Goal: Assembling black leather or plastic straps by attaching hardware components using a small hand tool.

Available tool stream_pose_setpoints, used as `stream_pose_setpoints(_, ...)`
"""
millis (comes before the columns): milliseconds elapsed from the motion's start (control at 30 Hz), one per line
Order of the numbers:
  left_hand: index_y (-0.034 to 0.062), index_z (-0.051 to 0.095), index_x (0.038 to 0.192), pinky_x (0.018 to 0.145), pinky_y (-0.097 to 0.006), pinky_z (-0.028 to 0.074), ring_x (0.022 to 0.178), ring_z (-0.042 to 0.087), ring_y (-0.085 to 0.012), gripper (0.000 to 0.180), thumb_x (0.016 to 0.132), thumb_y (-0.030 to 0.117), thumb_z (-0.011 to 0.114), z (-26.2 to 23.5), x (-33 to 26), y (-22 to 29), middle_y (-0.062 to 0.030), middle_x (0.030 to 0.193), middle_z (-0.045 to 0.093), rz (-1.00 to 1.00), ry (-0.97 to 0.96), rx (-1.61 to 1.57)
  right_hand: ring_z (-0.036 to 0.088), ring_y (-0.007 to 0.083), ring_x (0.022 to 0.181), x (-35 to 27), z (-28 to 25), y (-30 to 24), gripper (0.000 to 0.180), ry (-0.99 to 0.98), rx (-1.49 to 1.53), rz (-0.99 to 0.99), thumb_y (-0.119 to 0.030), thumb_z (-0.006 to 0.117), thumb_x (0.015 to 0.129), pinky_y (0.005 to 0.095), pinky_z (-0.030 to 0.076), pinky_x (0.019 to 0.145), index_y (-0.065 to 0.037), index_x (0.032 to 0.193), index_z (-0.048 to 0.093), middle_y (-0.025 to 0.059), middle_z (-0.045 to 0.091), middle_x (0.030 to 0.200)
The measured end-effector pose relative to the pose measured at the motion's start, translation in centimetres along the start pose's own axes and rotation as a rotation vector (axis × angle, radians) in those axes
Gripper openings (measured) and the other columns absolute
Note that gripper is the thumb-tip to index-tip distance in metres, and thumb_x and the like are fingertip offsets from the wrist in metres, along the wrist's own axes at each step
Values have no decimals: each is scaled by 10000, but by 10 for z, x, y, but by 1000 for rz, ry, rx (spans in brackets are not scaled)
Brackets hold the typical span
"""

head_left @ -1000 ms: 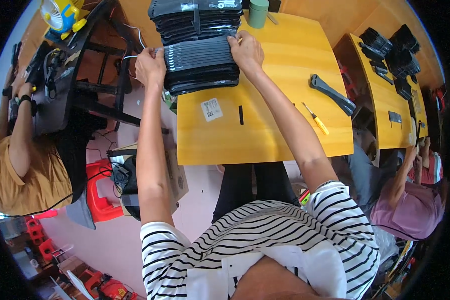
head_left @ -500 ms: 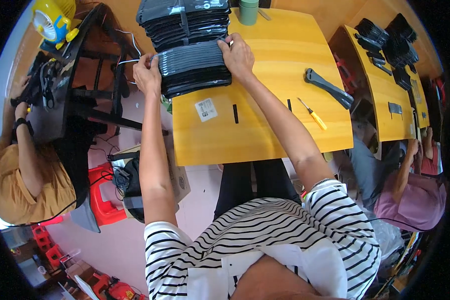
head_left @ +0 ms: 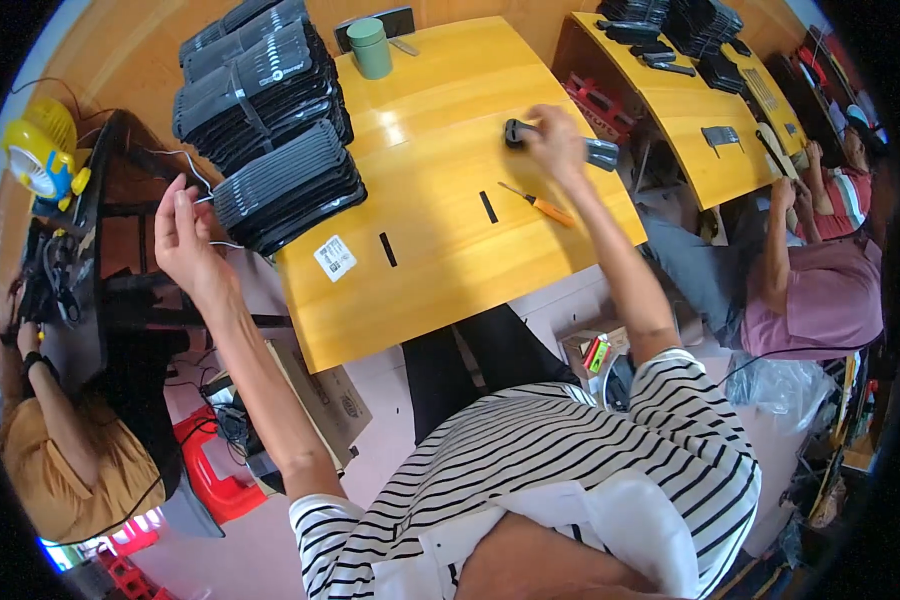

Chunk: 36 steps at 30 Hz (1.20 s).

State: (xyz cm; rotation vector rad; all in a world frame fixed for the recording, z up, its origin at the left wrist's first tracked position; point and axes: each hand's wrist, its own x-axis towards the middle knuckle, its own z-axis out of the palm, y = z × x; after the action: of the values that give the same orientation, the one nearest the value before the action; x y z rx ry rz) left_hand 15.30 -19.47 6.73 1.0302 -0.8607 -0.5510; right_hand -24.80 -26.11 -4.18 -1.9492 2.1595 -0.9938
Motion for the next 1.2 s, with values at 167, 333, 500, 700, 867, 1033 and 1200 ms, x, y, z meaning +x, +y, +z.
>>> stream_pose_setpoints(167,-17,417,1195,795,-519,403,957,493,-355,649,803,481,557,49,-124,88,-207,1084,496,-171,-990,-926,491,296,1059,11,-50,90,643,-222,-375,-68,-210,751,596,386,425,890,-125,1178,491,96,478,1170)
stream_pose_setpoints(333,-34,447,1154,854,-605,338,1010,485,-450,713,734,513,629,89,-208,162,-287,1087,510,-484,-1415,-1437,495,297,1070,23,-48,99,554,-510,-302,-189,-238,711,651,398,422,887,-108,1154,515,120,500,1139)
stream_pose_setpoints(500,-188,299,1250,986,-573,217,1210,334,-452,842,762,411,633,94,-248,172,-388,1268,322,-707,-1439,-1868,541,310,994,17,-41,105,409,-458,-297,-193,-222,681,694,403,441,843,-94,1063,562,139,573,1017)
stream_pose_setpoints(700,-174,293,1262,995,-553,225,1203,357,-433,815,772,377,639,94,-266,176,-349,1292,332,-658,-1472,-1850,568,303,915,8,-46,111,341,-359,-242,-202,-204,669,708,399,451,784,-41,992,573,162,597,956)
stream_pose_setpoints(867,-49,438,1219,942,-421,355,1095,486,-315,745,756,512,599,76,-253,149,-215,1144,519,-506,-1670,-1263,555,146,722,-16,-86,78,321,-585,476,72,-197,679,706,272,433,666,-3,942,582,76,605,789)
stream_pose_setpoints(1033,-3,444,1202,875,-309,418,993,531,-184,419,882,259,509,46,-253,57,-90,1056,546,-755,-752,-319,554,86,685,-110,-111,-30,302,-959,1171,189,-174,679,718,231,444,645,-9,957,596,30,609,812)
stream_pose_setpoints(1200,29,496,1138,783,-287,444,919,538,-122,302,906,222,487,40,-266,6,-50,1012,565,-874,-434,-344,574,92,783,-182,-89,-83,293,-1102,1164,197,-67,646,761,220,465,720,44,1023,577,50,623,895)
